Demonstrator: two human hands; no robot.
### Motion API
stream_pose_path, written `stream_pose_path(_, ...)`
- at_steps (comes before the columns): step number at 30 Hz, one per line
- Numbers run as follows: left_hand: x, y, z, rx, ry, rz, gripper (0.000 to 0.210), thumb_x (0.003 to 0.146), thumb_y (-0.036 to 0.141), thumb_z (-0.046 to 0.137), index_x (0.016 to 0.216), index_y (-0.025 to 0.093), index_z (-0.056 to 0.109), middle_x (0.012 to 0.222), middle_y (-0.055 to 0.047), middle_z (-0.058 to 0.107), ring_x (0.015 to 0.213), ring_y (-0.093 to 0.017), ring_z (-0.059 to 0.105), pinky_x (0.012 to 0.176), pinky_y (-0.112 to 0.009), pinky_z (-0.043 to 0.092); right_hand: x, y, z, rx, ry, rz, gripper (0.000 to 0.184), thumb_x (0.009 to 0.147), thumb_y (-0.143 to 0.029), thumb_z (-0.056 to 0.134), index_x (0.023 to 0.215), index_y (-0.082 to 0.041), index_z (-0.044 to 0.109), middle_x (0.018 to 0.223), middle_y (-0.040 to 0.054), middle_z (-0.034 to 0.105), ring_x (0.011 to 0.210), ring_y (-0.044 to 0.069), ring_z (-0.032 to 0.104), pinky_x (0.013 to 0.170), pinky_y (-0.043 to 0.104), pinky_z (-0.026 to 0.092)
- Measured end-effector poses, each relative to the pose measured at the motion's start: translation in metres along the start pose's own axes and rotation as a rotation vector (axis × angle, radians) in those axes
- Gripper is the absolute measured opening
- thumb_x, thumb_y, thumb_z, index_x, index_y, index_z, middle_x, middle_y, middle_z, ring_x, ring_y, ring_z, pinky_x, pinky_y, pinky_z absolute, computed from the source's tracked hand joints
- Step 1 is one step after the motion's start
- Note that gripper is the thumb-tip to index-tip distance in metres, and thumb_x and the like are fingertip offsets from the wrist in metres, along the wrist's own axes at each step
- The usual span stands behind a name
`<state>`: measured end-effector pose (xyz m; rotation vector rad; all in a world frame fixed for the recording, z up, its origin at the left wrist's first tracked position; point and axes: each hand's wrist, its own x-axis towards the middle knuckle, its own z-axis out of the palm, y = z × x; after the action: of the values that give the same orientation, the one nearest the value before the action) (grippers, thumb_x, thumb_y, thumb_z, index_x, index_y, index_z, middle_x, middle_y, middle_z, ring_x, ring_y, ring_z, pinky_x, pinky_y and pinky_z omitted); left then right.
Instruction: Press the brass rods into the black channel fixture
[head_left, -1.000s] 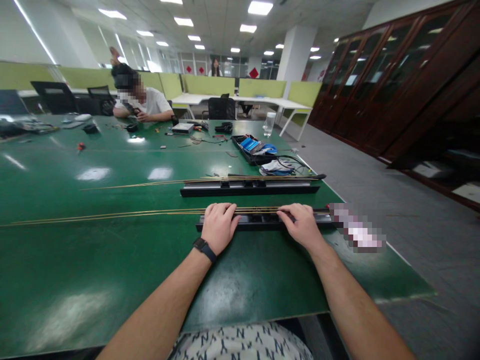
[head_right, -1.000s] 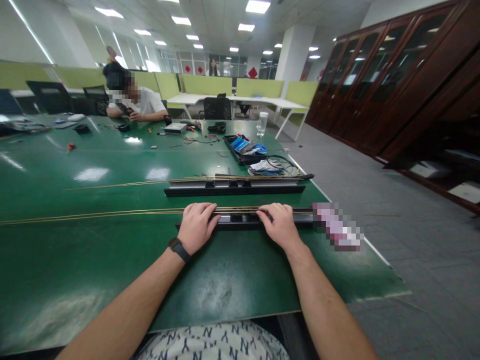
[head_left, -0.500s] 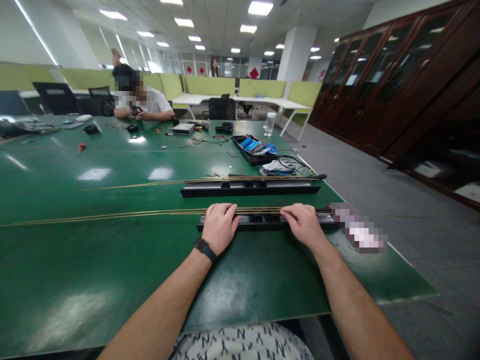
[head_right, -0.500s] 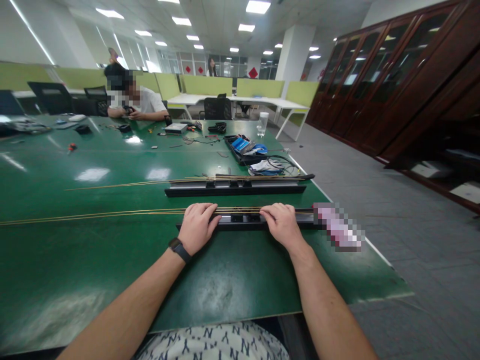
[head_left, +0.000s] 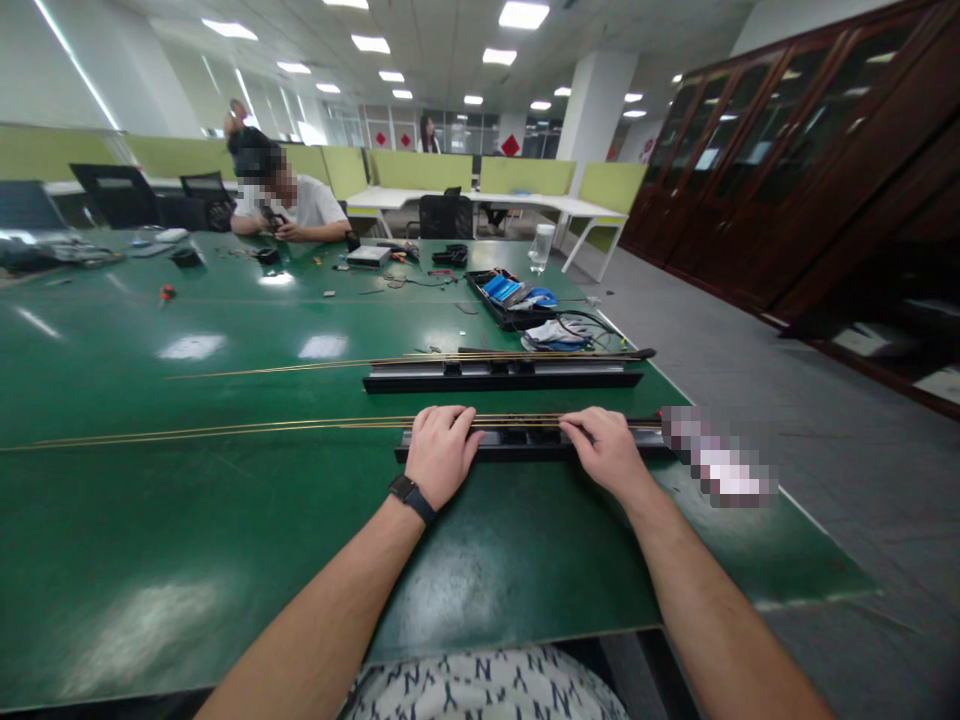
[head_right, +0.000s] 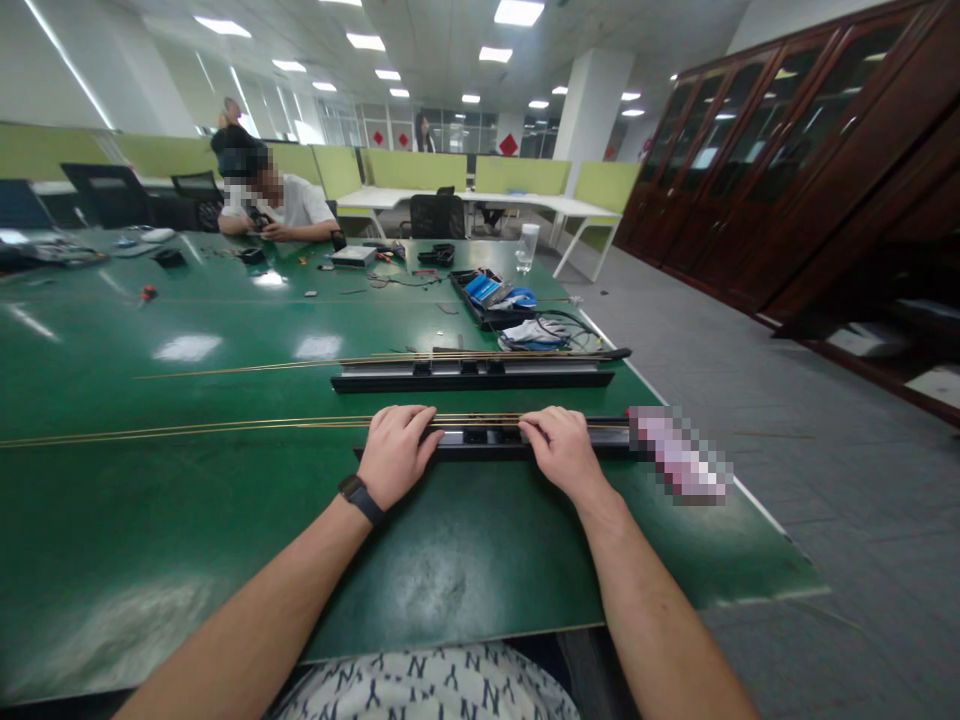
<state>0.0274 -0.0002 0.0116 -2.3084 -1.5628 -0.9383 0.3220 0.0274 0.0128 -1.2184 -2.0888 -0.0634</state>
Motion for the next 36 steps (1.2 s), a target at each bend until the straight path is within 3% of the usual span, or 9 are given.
stream_pose_path(36, -0.0008, -0.0013, 0.0003, -0.001, -0.006, 0.011, 0.03, 0.099, 0.035, 0.057, 0.123, 0.02, 0.065, 0.114, -0.01, 0.07, 0.105, -0.026, 0.062, 0.102, -0.045, 0.042, 0.0005, -0.0049, -0.0021, -0.023, 0.0, 0.0, 0.02, 0.1, -0.038, 0.054, 0.099, -0.026, 0.07, 0.095, 0.0036, 0.074, 0.09, 0.021, 0.066, 0.088, 0.04, 0.04)
